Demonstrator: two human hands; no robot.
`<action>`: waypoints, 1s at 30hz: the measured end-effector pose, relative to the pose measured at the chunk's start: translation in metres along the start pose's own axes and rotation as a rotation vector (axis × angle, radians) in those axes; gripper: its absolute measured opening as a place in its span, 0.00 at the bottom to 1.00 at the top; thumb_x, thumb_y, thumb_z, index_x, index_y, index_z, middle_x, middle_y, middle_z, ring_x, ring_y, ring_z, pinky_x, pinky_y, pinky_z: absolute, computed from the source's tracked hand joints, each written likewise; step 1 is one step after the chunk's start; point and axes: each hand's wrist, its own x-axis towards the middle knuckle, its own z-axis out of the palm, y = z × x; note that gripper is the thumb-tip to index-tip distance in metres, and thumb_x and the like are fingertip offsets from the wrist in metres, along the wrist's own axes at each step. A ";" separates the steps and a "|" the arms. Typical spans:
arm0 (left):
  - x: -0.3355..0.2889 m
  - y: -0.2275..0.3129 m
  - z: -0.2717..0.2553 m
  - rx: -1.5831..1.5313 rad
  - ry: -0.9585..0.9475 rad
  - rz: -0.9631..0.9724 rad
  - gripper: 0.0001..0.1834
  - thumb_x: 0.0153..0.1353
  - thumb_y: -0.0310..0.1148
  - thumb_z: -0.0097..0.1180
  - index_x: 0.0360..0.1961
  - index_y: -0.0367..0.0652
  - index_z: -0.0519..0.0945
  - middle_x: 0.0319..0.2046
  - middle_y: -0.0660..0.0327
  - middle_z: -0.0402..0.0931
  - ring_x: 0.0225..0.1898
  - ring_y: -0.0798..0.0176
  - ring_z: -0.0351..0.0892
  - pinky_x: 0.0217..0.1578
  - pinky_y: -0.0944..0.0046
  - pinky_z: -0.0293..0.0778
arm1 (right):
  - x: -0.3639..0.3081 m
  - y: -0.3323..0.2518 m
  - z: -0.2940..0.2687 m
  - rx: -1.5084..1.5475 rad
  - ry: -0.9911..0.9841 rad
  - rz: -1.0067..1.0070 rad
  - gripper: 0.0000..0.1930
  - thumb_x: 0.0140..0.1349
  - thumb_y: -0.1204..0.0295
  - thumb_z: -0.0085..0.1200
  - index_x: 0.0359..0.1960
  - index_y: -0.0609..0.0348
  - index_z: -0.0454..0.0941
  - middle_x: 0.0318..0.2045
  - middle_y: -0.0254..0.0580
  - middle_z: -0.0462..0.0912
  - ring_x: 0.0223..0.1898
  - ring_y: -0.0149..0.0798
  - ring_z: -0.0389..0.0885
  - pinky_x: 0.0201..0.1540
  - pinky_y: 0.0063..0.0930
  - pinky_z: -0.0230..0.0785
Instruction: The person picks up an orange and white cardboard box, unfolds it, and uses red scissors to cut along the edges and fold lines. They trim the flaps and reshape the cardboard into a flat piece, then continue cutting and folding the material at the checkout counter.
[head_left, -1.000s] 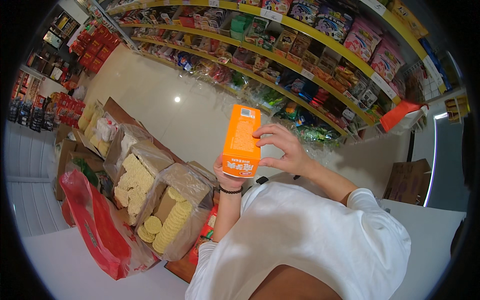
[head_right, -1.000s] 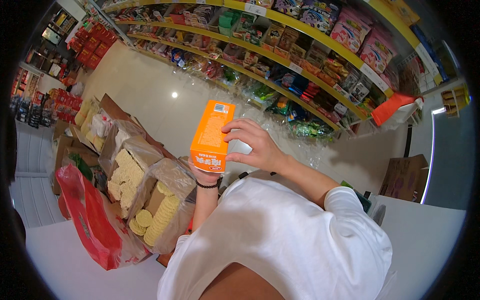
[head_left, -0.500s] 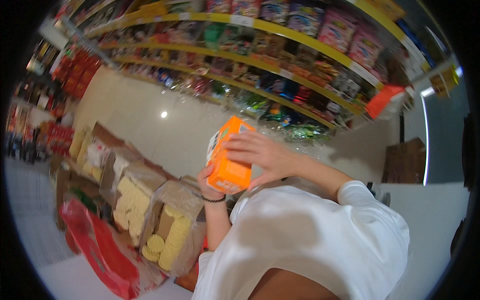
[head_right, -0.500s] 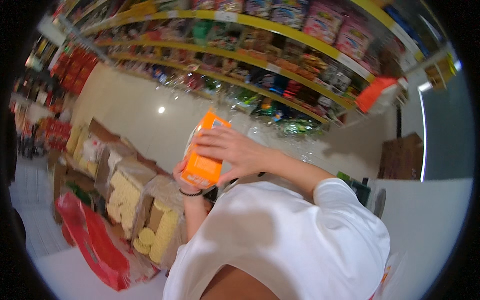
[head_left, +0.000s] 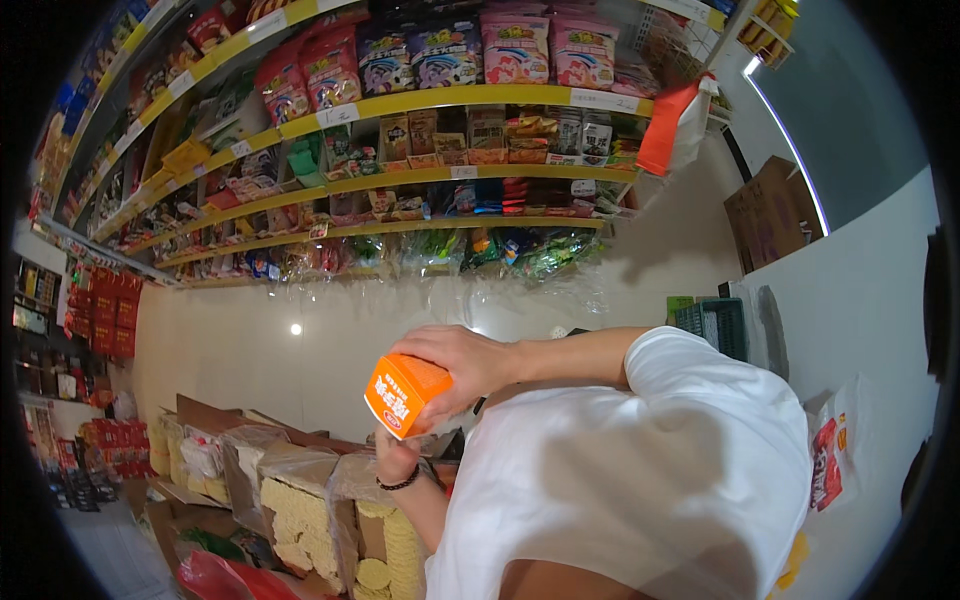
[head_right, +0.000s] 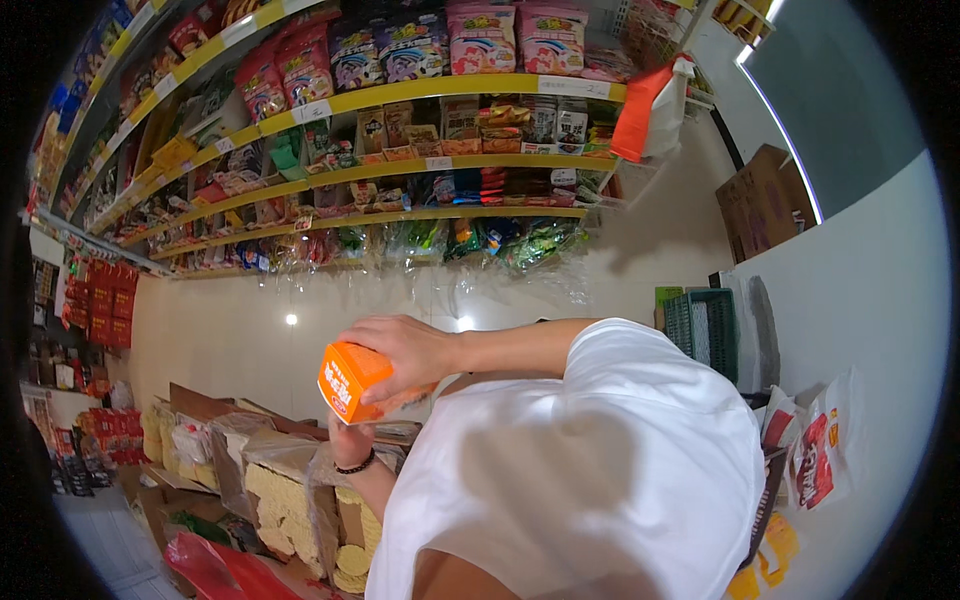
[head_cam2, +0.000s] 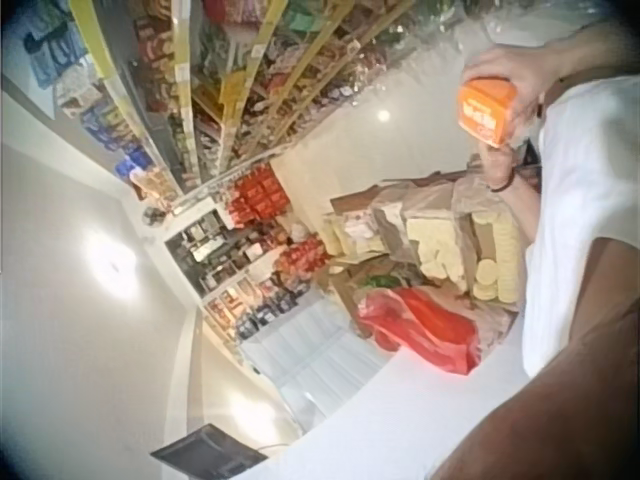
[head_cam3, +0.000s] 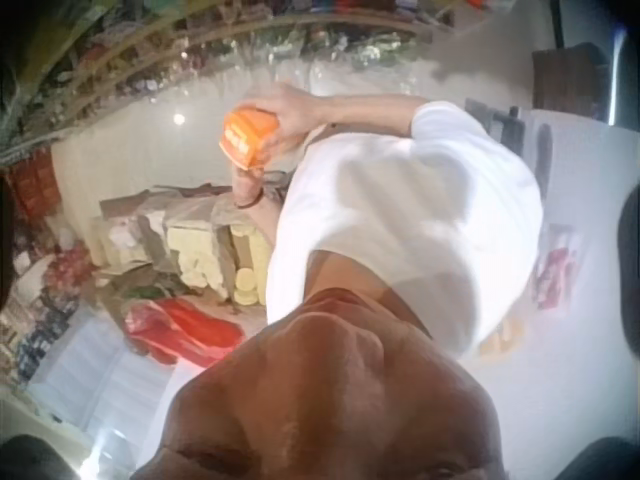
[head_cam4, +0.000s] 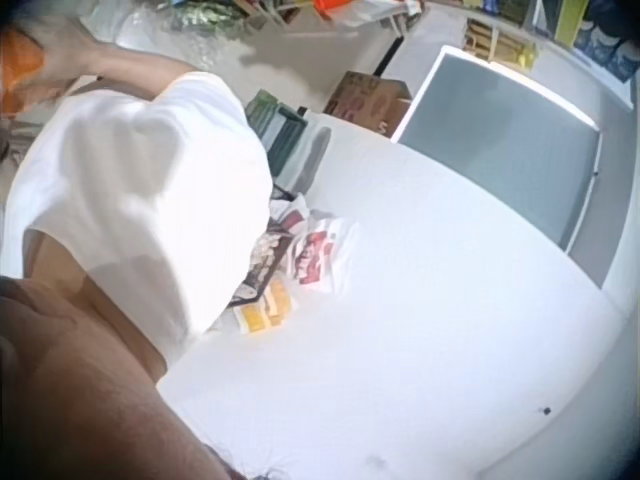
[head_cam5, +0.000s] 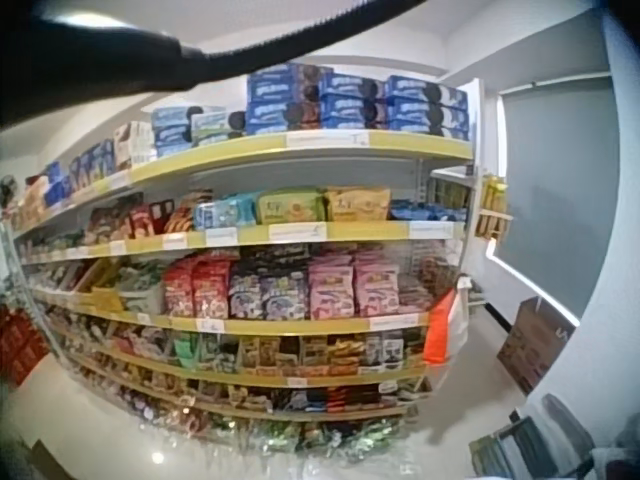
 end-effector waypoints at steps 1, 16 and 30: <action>0.002 0.004 0.002 0.188 0.011 -0.019 0.47 0.48 0.61 0.56 0.55 0.29 0.59 0.52 0.55 0.65 0.53 0.60 0.66 0.54 0.59 0.61 | -0.002 0.001 0.004 0.027 0.025 0.030 0.36 0.43 0.52 0.60 0.50 0.64 0.66 0.41 0.48 0.72 0.43 0.48 0.72 0.46 0.34 0.65; 0.016 0.005 0.042 -0.035 0.297 0.022 0.26 0.61 0.45 0.49 0.50 0.34 0.67 0.46 0.59 0.70 0.45 0.64 0.71 0.46 0.63 0.67 | -0.001 -0.003 0.003 -0.021 0.049 0.042 0.30 0.58 0.51 0.46 0.54 0.60 0.64 0.49 0.53 0.67 0.49 0.51 0.68 0.51 0.37 0.62; 0.009 0.013 0.039 0.133 0.328 0.046 0.19 0.60 0.44 0.51 0.38 0.36 0.76 0.31 0.68 0.74 0.28 0.77 0.69 0.27 0.75 0.65 | 0.004 -0.002 0.005 0.219 -0.043 0.000 0.16 0.59 0.67 0.49 0.48 0.56 0.72 0.55 0.53 0.66 0.52 0.50 0.69 0.53 0.32 0.62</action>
